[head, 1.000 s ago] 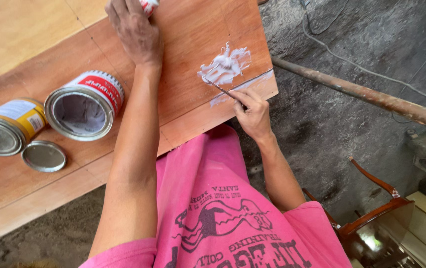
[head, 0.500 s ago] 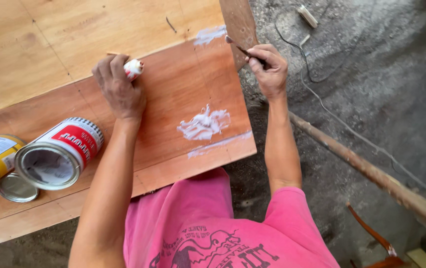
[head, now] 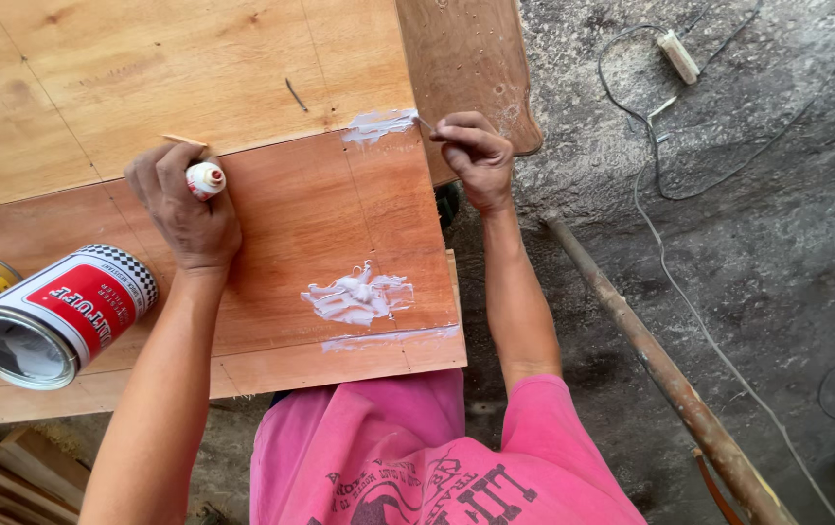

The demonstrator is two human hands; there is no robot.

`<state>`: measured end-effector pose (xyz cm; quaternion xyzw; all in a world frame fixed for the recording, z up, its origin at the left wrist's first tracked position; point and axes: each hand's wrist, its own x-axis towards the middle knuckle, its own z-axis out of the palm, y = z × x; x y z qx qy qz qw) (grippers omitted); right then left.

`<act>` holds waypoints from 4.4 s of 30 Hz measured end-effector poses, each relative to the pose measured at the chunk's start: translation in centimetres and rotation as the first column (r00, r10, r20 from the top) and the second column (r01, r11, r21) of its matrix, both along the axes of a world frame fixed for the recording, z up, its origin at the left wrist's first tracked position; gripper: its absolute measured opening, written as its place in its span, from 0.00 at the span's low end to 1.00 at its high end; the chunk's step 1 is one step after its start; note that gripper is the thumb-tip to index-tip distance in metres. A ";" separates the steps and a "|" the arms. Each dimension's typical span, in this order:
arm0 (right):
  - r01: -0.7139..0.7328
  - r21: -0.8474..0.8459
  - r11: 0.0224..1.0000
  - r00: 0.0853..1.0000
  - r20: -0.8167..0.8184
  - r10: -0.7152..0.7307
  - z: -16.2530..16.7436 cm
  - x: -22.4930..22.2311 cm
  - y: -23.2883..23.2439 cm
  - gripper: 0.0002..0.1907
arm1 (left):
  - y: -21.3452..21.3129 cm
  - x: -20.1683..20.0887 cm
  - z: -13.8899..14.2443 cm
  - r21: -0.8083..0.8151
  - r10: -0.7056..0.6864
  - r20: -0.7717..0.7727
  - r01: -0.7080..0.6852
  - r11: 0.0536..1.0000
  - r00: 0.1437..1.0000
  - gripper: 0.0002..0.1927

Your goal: The person opens a can of white wood filler and uses a small knife to scoop filler and spread it over nail holes and seams on a wooden furniture panel, working along the joints while holding a small tube in the other hand. They continue filling holes along the panel edge as the clip ends.

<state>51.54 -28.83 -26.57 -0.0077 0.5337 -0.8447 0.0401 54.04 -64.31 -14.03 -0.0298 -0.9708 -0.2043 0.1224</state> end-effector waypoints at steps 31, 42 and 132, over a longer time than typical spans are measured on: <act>-0.049 -0.126 0.991 0.994 0.090 0.061 -1.5 -1.1 -0.8 0.18 | 0.3 0.0 -0.6 0.008 0.040 0.040 -0.041 0.999 0.998 0.10; 0.226 0.388 0.893 0.944 0.139 -0.300 5.4 2.6 1.2 0.13 | -0.4 0.0 0.0 0.023 0.028 0.019 -0.029 0.999 0.999 0.12; 0.182 0.983 -0.021 0.899 -0.175 -0.402 18.4 9.4 -17.7 0.21 | -4.4 1.2 1.6 0.190 0.003 0.012 -0.006 0.982 1.000 0.19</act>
